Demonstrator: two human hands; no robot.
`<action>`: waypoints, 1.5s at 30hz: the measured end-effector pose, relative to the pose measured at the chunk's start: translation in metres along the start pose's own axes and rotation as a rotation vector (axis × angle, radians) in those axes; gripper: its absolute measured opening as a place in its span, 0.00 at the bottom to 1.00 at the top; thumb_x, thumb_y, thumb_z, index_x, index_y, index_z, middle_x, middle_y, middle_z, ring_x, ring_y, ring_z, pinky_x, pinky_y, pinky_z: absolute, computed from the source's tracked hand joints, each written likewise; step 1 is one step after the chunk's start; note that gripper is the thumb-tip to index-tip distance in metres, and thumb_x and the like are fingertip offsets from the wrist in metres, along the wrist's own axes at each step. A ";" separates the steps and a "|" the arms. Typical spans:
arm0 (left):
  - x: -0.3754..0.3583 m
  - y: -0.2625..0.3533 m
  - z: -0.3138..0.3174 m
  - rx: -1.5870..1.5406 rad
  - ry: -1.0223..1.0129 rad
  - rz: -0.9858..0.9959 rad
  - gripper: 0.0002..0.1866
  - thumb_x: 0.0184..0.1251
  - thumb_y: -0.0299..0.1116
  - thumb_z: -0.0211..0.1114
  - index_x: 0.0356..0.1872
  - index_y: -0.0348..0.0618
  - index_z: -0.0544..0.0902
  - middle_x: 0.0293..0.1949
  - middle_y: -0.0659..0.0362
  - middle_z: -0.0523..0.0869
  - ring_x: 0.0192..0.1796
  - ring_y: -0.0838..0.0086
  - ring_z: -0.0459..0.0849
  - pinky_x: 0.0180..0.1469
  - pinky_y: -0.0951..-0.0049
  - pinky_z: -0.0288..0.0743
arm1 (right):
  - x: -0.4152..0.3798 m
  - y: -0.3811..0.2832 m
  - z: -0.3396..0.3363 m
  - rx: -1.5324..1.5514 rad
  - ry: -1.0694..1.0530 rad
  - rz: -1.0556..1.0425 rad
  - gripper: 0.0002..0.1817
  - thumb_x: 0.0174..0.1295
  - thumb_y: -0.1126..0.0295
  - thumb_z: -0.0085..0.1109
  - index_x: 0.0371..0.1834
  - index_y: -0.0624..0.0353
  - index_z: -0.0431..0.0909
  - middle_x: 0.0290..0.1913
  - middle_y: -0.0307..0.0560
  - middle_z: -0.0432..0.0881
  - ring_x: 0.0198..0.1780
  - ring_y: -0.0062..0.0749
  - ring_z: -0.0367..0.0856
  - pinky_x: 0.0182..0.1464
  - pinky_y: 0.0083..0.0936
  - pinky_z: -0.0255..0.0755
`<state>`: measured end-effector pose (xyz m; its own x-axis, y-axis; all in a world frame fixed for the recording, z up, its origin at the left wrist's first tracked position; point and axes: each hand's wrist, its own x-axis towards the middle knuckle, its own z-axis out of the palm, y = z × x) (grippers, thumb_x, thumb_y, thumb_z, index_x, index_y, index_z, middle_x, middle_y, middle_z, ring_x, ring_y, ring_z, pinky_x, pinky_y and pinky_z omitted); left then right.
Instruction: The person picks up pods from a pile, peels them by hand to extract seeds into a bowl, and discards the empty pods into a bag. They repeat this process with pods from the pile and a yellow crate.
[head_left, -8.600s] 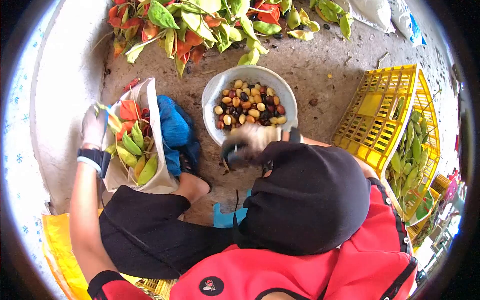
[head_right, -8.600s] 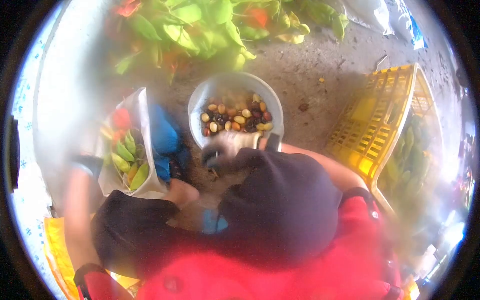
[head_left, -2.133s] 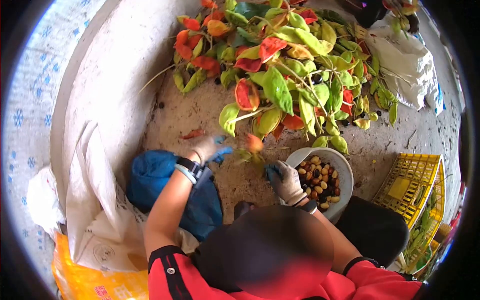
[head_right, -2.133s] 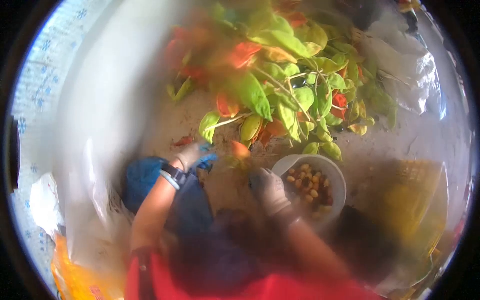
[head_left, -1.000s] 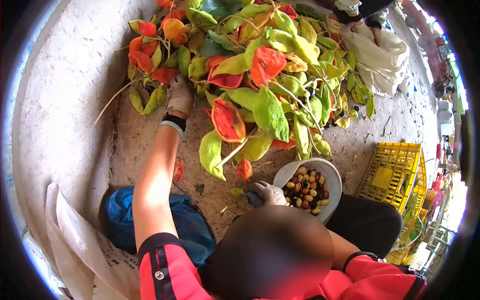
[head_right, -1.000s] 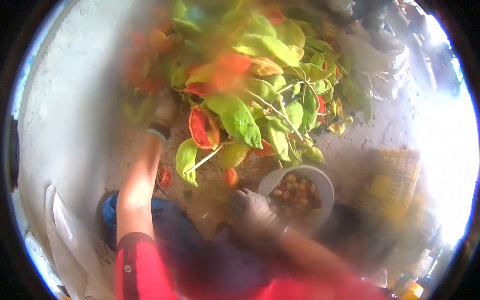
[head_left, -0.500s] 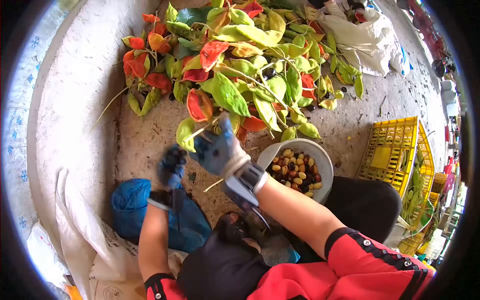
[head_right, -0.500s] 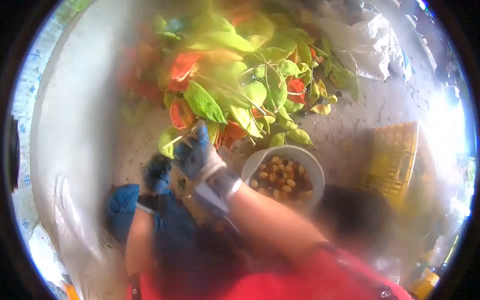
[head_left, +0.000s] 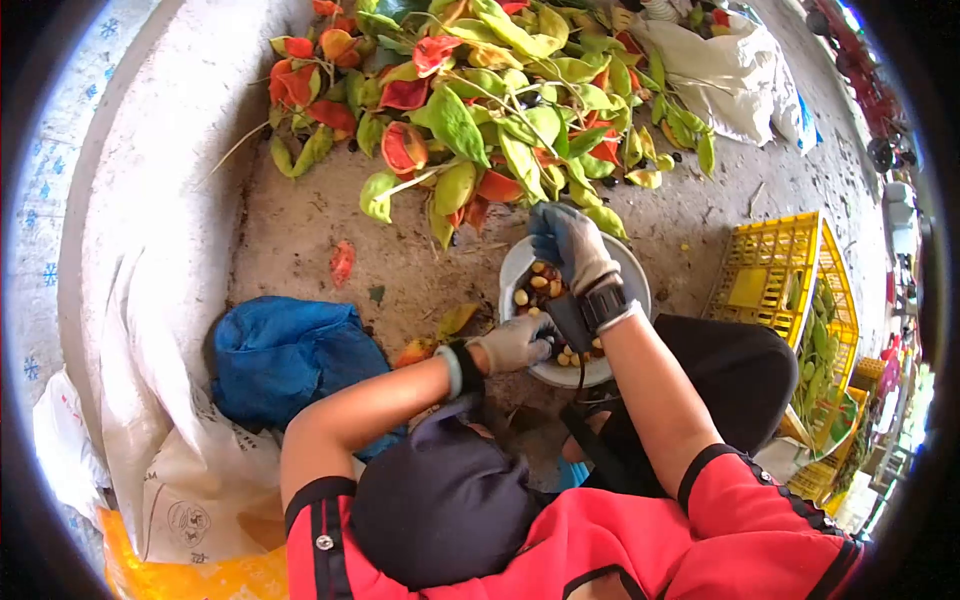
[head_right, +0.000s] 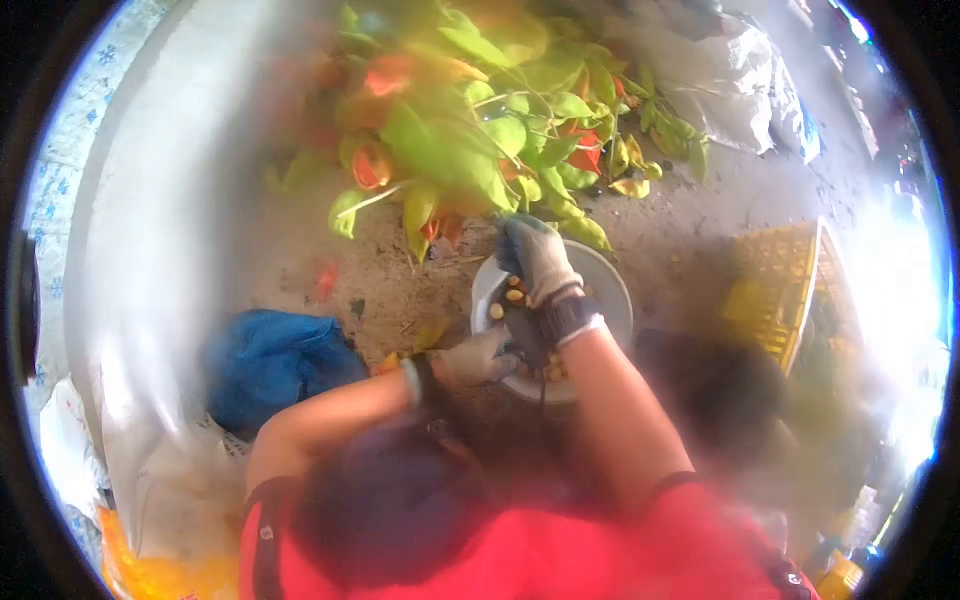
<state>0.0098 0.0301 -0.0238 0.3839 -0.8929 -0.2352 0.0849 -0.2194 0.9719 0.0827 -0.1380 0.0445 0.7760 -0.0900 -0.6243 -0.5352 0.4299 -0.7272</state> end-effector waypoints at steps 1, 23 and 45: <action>0.005 0.002 0.009 0.187 0.102 0.010 0.25 0.61 0.39 0.64 0.59 0.42 0.74 0.55 0.43 0.76 0.55 0.54 0.79 0.58 0.57 0.72 | -0.001 0.009 -0.019 -0.167 0.109 -0.020 0.10 0.69 0.71 0.50 0.48 0.59 0.78 0.34 0.37 0.81 0.28 0.20 0.76 0.29 0.16 0.72; -0.146 -0.098 -0.051 -0.869 0.720 -0.271 0.24 0.73 0.47 0.55 0.59 0.38 0.76 0.48 0.52 0.83 0.46 0.62 0.83 0.50 0.64 0.79 | -0.051 0.045 -0.012 -0.610 -0.116 -0.131 0.12 0.60 0.73 0.57 0.46 0.60 0.83 0.33 0.44 0.85 0.33 0.25 0.83 0.42 0.23 0.77; -0.035 0.023 -0.009 -0.307 0.899 -0.230 0.17 0.67 0.40 0.66 0.47 0.37 0.79 0.30 0.60 0.84 0.22 0.79 0.79 0.22 0.77 0.74 | -0.058 0.074 -0.019 0.095 -0.274 -0.017 0.30 0.56 0.72 0.70 0.61 0.60 0.66 0.45 0.43 0.80 0.39 0.21 0.80 0.38 0.19 0.75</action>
<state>0.0067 0.0602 0.0068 0.8752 -0.1799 -0.4490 0.4323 -0.1256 0.8930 -0.0081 -0.1180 0.0213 0.8530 0.1427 -0.5020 -0.4973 0.5141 -0.6989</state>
